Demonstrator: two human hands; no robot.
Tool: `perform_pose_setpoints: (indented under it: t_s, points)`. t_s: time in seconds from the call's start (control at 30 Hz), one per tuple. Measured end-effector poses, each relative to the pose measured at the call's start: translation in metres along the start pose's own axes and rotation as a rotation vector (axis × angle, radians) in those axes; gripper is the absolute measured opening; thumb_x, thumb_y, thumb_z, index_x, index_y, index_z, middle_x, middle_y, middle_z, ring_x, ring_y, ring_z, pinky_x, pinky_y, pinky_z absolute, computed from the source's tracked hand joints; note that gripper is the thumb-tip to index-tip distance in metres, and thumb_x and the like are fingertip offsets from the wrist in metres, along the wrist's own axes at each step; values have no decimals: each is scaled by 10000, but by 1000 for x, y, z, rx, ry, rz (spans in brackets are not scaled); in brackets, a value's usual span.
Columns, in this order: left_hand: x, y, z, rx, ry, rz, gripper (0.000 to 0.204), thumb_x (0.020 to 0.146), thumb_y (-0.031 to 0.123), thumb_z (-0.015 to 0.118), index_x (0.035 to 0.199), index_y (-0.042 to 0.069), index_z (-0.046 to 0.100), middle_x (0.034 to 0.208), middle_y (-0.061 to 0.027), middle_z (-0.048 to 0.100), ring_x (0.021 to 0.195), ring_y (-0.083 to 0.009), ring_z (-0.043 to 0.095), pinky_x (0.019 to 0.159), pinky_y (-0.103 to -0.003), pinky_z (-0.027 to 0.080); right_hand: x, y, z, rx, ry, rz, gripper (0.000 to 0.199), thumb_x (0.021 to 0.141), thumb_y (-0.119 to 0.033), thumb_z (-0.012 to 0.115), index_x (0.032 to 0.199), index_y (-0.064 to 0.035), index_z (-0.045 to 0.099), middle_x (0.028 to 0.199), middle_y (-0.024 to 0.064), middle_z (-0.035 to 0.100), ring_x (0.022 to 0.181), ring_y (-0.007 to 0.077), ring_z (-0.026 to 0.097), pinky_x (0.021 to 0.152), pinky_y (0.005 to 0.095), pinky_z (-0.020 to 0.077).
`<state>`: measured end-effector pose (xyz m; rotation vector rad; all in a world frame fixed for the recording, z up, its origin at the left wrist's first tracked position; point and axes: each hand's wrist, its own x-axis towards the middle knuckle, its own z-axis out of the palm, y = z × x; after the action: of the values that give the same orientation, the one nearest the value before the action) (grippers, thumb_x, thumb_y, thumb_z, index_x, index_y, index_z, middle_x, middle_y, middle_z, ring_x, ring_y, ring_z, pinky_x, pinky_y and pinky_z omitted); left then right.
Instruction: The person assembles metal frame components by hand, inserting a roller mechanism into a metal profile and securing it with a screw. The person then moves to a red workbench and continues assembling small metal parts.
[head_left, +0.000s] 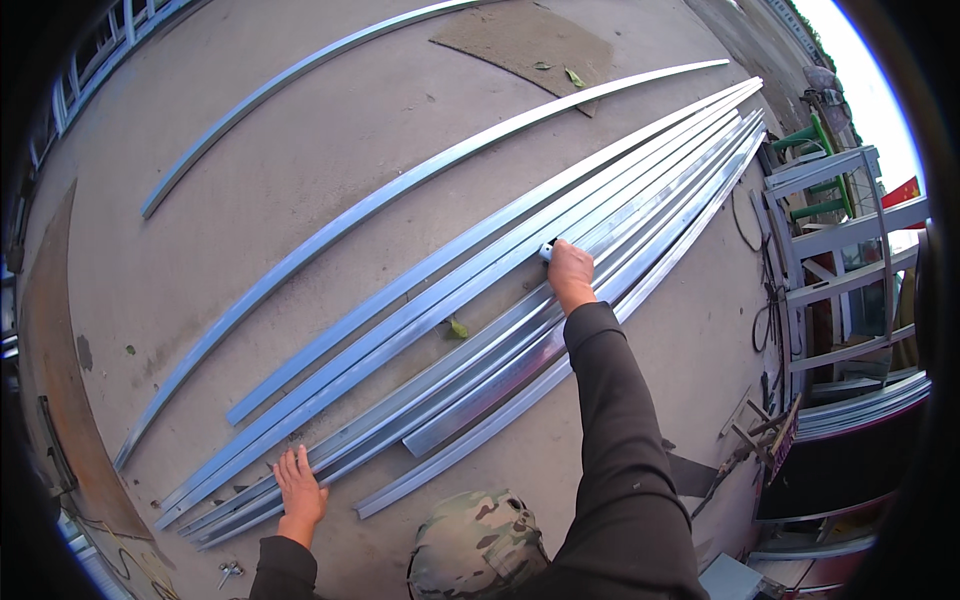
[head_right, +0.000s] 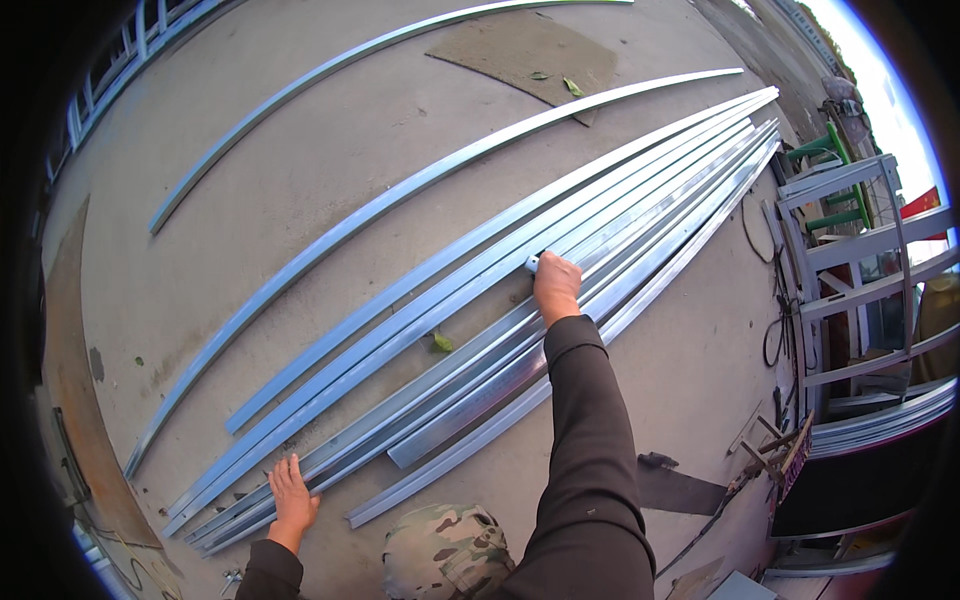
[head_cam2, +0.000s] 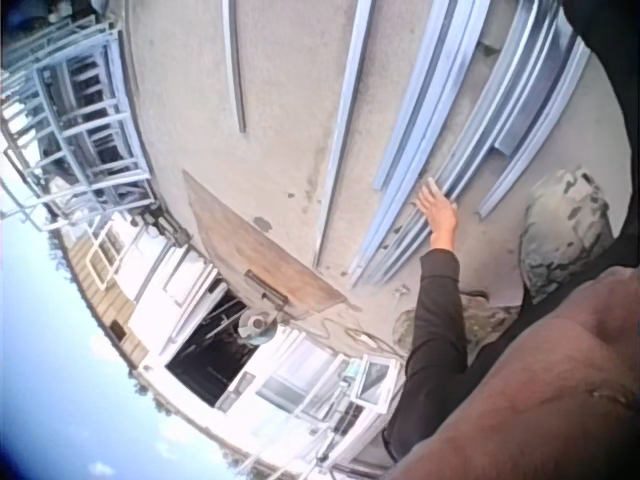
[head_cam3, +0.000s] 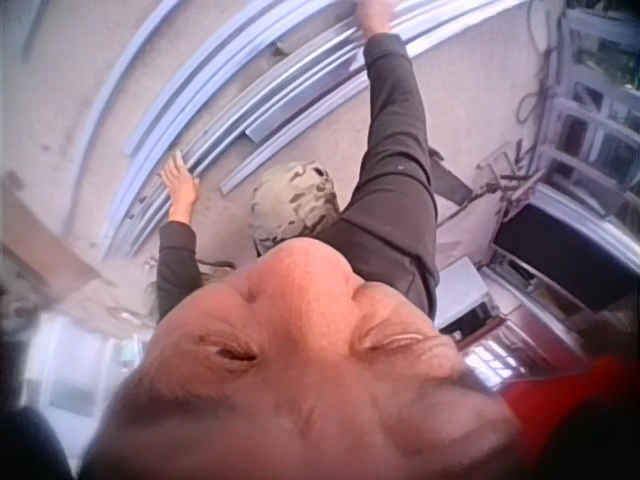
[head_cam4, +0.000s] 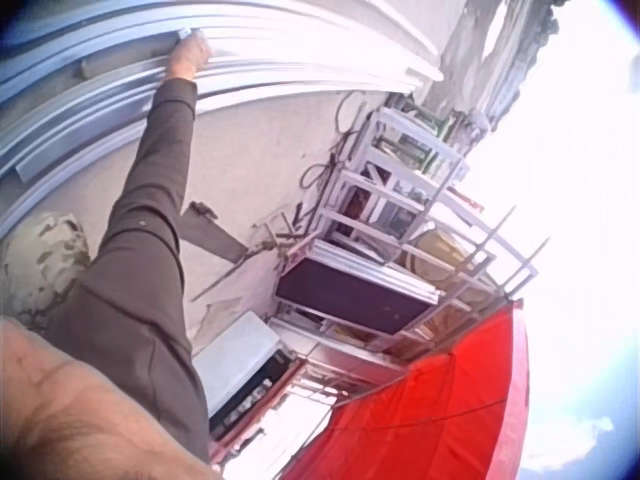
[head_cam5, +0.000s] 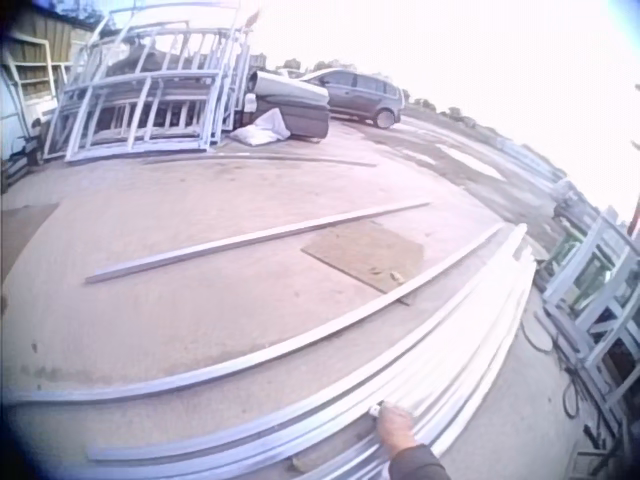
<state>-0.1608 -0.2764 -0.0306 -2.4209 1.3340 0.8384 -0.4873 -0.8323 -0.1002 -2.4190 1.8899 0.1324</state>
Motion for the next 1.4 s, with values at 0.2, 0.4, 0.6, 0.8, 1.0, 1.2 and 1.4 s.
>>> perform_pose_setpoints:
  t_s: [0.2, 0.4, 0.6, 0.8, 1.0, 1.2, 1.4]
  points:
    - [3, -9, 6, -8, 7, 37, 1103, 718, 244, 834, 1530, 12, 124, 1511, -270, 244, 1437, -443, 199, 1187, -571, 120, -35, -33, -44, 32, -135, -232, 97, 810, -57, 601, 868, -36, 676, 815, 187, 711, 806, 357, 709, 719, 444, 554]
    - [10, -4, -2, -18, -114, -25, 1101, 748, 290, 815, 1542, 24, 99, 1530, -282, 226, 1446, -448, 183, 1190, -567, 106, -140, -167, -118, 101, -360, -588, 118, 788, -47, 622, 892, -16, 667, 820, 183, 715, 817, 350, 712, 704, 429, 563]
    - [5, 14, -22, -232, -57, -39, 1086, 742, 335, 809, 1541, 27, 141, 1557, -236, 227, 1462, -405, 181, 1204, -528, 101, -254, -330, -177, 31, -415, -941, 74, 732, -87, 697, 785, -78, 748, 816, 121, 731, 797, 295, 727, 633, 389, 574]
    - [-6, 81, -72, -1664, 237, 216, 662, 917, 258, 674, 1464, 56, 361, 1495, -124, 392, 1379, -289, 375, 1148, -444, 309, -339, -441, -220, 50, -461, -1086, 102, 723, -154, 748, 810, -104, 767, 821, 113, 734, 796, 291, 728, 645, 380, 576]
    - [-36, 27, -151, -2779, 886, -185, 299, 998, 241, 586, 1189, 20, 524, 1179, -175, 627, 1195, -317, 581, 1090, -457, 455, -425, -526, -273, 406, -366, -1283, 162, 726, -212, 755, 774, -59, 735, 813, 157, 717, 789, 323, 714, 676, 412, 565]
    - [-105, -99, -138, -2732, 961, 132, 357, 986, 385, 574, 1119, 56, 541, 1100, -101, 610, 1077, -228, 600, 982, -402, 493, -437, -497, -310, 841, -374, -1258, 259, 726, -234, 729, 818, -10, 637, 749, 213, 669, 747, 415, 664, 685, 463, 538]
    - [-140, -134, -149, -2493, 1414, -365, 330, 998, 419, 567, 1018, 94, 517, 906, -13, 509, 874, -168, 534, 828, -343, 496, -400, -412, -288, 856, -368, -1036, 317, 770, -207, 697, 966, 2, 562, 868, 214, 648, 816, 415, 645, 712, 462, 523]
